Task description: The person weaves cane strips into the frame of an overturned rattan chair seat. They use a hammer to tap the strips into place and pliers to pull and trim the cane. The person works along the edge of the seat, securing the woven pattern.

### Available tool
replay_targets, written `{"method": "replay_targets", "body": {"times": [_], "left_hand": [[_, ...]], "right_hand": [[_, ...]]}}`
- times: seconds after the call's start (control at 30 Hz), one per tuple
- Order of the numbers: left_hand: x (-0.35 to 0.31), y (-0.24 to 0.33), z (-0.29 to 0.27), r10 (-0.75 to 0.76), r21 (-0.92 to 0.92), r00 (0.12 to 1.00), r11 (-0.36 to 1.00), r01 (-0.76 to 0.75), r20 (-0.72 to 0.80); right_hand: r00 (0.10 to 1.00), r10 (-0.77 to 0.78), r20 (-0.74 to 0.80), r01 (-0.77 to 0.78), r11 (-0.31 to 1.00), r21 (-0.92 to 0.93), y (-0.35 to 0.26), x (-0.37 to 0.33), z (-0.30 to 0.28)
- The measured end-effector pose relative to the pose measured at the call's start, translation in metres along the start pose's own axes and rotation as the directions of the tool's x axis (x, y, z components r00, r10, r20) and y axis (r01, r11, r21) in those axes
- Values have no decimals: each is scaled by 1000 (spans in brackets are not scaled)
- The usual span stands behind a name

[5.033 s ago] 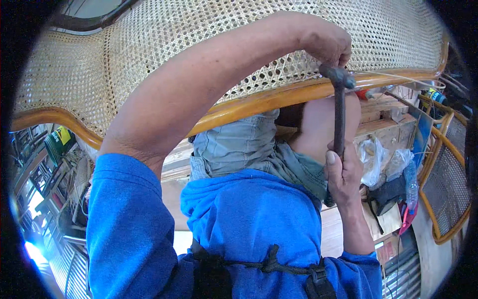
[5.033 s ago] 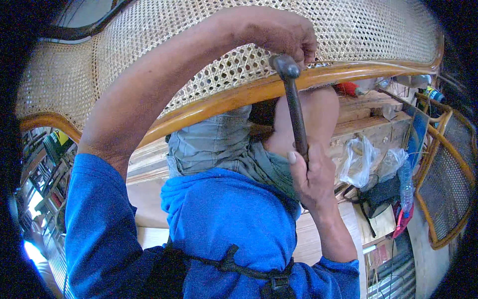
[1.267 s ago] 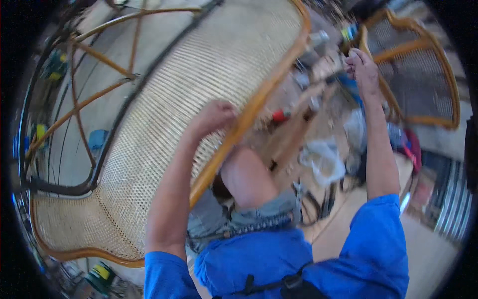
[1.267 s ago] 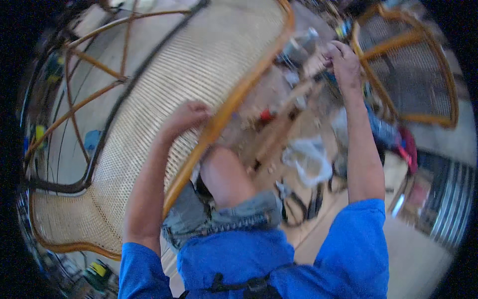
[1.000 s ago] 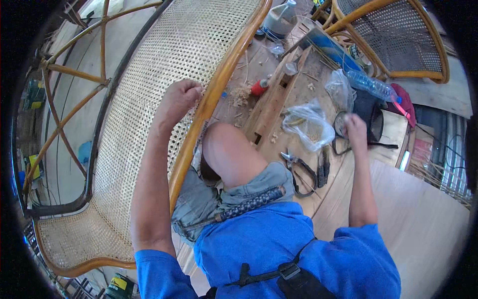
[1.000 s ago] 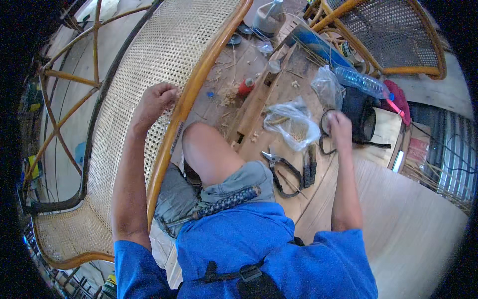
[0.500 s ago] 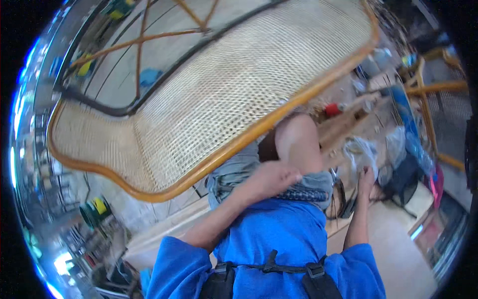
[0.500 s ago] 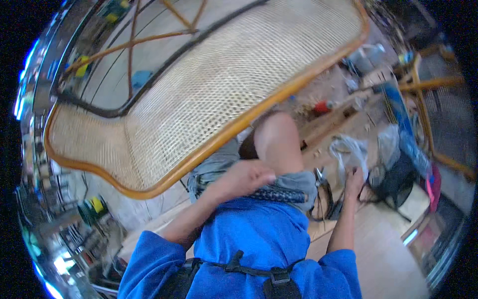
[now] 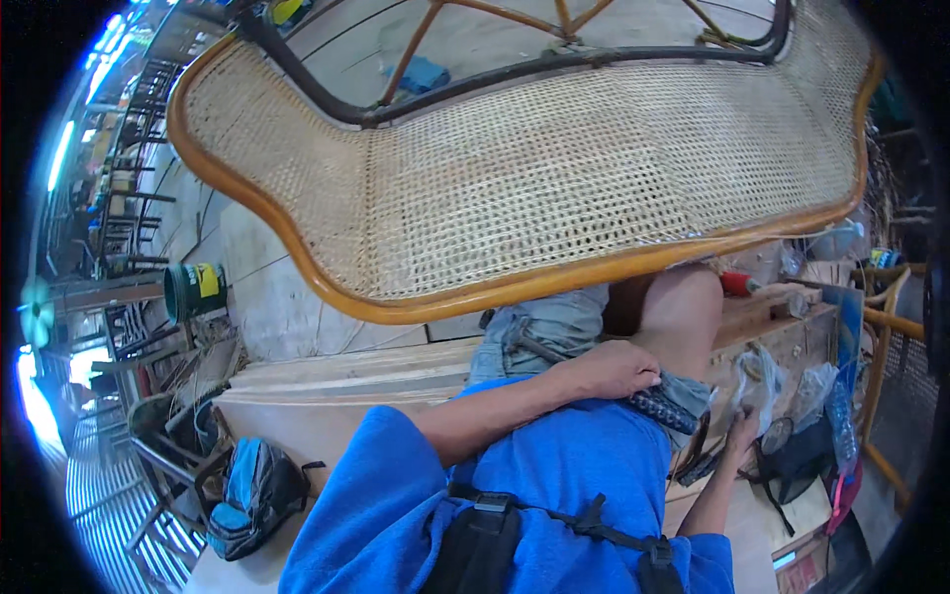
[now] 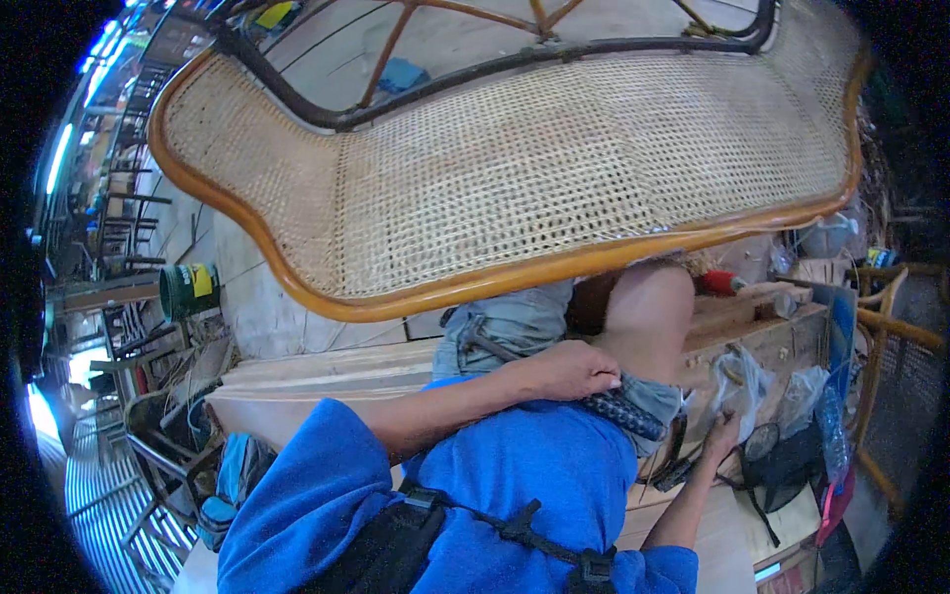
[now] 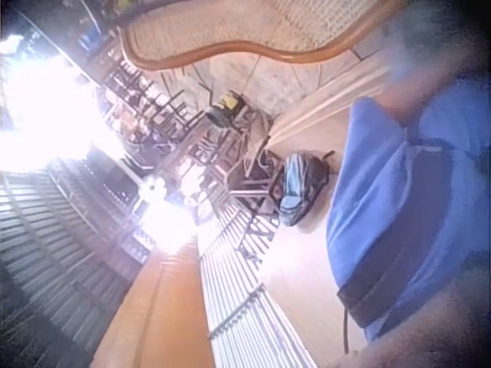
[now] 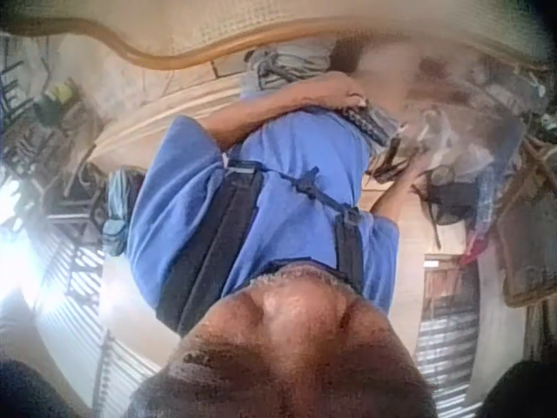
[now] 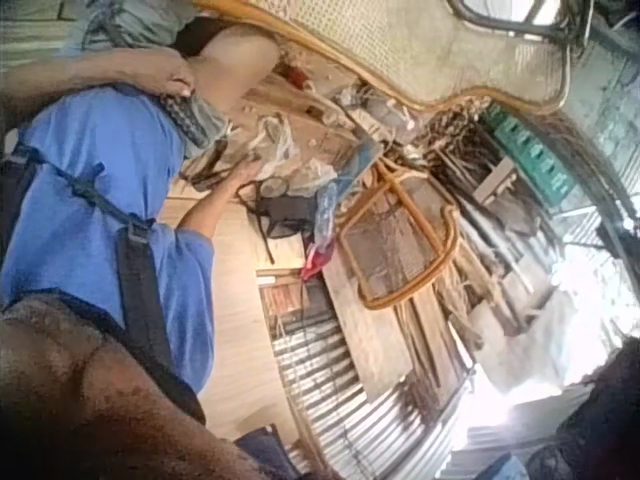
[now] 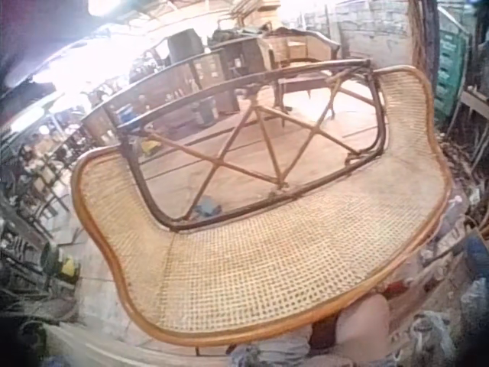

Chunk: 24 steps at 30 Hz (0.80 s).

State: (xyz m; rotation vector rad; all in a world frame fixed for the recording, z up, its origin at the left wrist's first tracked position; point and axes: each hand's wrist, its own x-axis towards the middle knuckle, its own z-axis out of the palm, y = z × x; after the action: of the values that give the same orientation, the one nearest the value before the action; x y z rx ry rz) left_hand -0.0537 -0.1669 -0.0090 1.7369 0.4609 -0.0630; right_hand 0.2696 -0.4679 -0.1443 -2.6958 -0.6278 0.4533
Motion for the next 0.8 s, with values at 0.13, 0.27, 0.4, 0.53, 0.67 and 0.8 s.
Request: {"method": "replay_targets", "body": {"times": [0.13,0.27,0.4,0.53,0.67,0.8], "left_hand": [[3,-11,6,5,18,1000,1000,-4,-30],[1,-9,1,14,-3,1000,1000,-14,-17],[3,-8,-1,16,-19,1000,1000,-16,-1],[6,-13,2,45,-42,999,998,-45,-12],[4,-9,-4,-5,-73,999,997,7,37],[4,-5,-3,-33,-114,999,993,35,17]], "right_hand": [[998,-44,35,47,997,-66,-22,-3,-13],[998,13,-60,-17,997,-71,-6,-4,-9],[996,-5,-93,-14,979,-206,-6,-9,-16],[991,-66,-120,60,997,-47,4,-11,-16],[987,-41,-154,34,998,-49,3,-11,-14],[988,-47,-146,48,999,8,34,-14,-6]]}}
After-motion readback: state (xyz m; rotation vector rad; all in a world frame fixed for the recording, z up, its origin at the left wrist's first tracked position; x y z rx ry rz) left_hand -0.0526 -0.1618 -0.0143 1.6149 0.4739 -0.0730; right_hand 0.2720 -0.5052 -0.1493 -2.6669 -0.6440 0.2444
